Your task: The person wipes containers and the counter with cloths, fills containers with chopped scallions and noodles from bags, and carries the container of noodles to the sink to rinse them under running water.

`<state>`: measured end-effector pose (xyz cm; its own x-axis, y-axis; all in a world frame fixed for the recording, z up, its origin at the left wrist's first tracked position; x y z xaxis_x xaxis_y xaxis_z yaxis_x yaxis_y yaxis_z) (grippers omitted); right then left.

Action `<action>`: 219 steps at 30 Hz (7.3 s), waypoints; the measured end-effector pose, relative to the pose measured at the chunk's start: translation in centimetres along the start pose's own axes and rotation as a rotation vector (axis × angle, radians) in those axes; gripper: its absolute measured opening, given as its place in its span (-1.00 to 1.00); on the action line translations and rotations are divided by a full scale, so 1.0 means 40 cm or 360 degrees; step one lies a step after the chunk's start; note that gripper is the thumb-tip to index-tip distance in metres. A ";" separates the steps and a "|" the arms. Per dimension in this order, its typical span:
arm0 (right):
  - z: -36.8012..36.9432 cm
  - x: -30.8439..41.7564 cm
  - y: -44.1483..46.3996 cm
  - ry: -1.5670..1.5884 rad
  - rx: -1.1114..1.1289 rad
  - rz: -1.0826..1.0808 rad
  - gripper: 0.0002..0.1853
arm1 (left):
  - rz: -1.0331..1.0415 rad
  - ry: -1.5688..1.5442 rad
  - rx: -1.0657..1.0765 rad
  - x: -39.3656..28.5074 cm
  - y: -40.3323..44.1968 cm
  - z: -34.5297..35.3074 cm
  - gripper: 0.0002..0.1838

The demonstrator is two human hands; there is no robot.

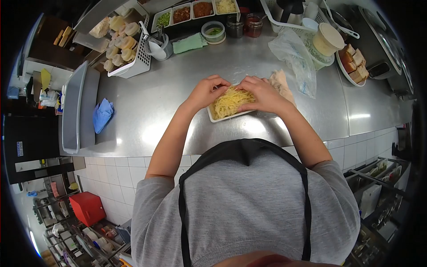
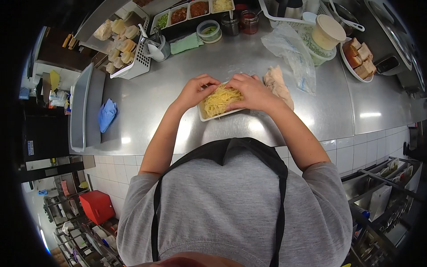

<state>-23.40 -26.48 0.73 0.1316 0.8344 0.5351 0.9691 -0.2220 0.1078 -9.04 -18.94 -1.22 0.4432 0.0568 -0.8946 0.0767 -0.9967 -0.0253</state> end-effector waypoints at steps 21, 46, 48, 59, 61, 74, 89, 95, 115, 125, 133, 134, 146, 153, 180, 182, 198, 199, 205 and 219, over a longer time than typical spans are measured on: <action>0.037 0.083 -0.020 -0.0356 0.0076 0.0007 -0.44 | 0.0249 0.0354 -0.0303 -0.003 -0.178 0.047 0.00; -0.018 0.059 -0.060 -0.0101 0.0200 0.0136 -0.63 | 0.0428 0.0708 -0.0102 -0.060 -0.116 0.047 -0.64; -0.014 0.045 -0.058 -0.0076 0.0251 0.0131 -0.70 | 0.0423 0.0714 -0.0112 -0.047 -0.108 0.056 -0.64; -0.107 0.077 -0.047 0.0146 0.0102 0.0027 -0.85 | 0.0365 0.0579 -0.0144 -0.030 -0.109 0.056 -0.62; -0.151 0.091 -0.045 0.0220 0.0085 0.0044 -0.85 | 0.0386 0.0573 -0.0145 -0.027 -0.107 0.056 -0.57; -0.009 0.075 -0.003 0.0237 -0.0151 -0.0277 -0.79 | 0.0414 0.0025 -0.0681 -0.050 -0.157 -0.090 -0.41; 0.005 0.046 -0.054 0.0189 -0.0175 -0.0205 -0.85 | 0.0565 0.0580 -0.0174 -0.059 -0.109 0.051 -0.83; -0.063 0.069 -0.057 0.0308 -0.0238 -0.0124 -0.83 | 0.0606 0.0217 -0.0477 -0.108 -0.139 -0.023 -0.78; -0.039 0.061 -0.056 0.0234 -0.0155 -0.0160 -0.82 | 0.0446 0.0401 -0.0172 -0.096 -0.134 -0.018 -0.86; -0.022 0.063 -0.058 -0.0106 0.0087 -0.0130 -0.81 | 0.0450 0.0795 0.0050 -0.076 -0.132 0.004 -0.85; 0.018 0.082 -0.048 -0.0199 0.0013 -0.0095 -0.55 | 0.0477 0.0793 0.0036 -0.077 -0.106 0.046 -0.56; 0.031 0.076 -0.056 -0.0245 -0.0039 -0.0072 -0.55 | 0.0444 0.0844 0.0042 -0.063 -0.108 0.052 -0.54; -0.077 0.109 -0.040 -0.0164 -0.0197 -0.0120 -0.64 | 0.0458 0.0698 -0.0052 -0.152 -0.106 0.024 -0.55; -0.045 0.094 -0.031 -0.0201 -0.0016 0.0017 -0.90 | 0.0342 0.0771 -0.0057 -0.186 -0.090 0.009 -0.73; -0.216 -0.150 -0.232 0.0230 -0.0652 0.0528 -0.82 | 0.0178 0.1063 0.0269 -0.121 -0.055 0.068 0.22; -0.222 -0.192 -0.269 0.0190 -0.0778 0.0607 -0.84 | 0.0079 0.0987 0.0154 -0.094 -0.066 0.021 0.22; -0.022 -0.091 -0.174 -0.0072 -0.0316 0.0356 -0.63 | 0.0359 0.0830 -0.0345 -0.095 -0.099 -0.061 0.22; -0.023 -0.089 -0.166 -0.0074 -0.0320 0.0361 -0.63 | 0.0288 0.0585 -0.0208 -0.112 -0.081 0.000 0.22; -0.077 -0.225 -0.176 0.0739 -0.0702 0.0707 -0.69 | 0.0181 0.0294 -0.0115 -0.097 0.028 0.242 -0.14; -0.222 -0.335 -0.346 0.0005 -0.0838 0.0608 -0.61 | 0.0361 0.0140 -0.0227 -0.101 0.087 0.035 -0.69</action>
<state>-40.41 -39.05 -0.49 0.4454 0.6466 0.6193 0.6222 -0.7209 0.3051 -11.81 -22.72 1.67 0.5387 -0.1556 -0.8280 0.0892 -0.9667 0.2398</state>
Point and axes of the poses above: each hand's wrist, its own y-axis towards the middle knuckle, its own z-axis out of the palm, x = y × z, the point moved 6 cm from there along y, towards the middle knuckle, and after that the axes turned 3 degrees about -y, right-handed, at the moved point
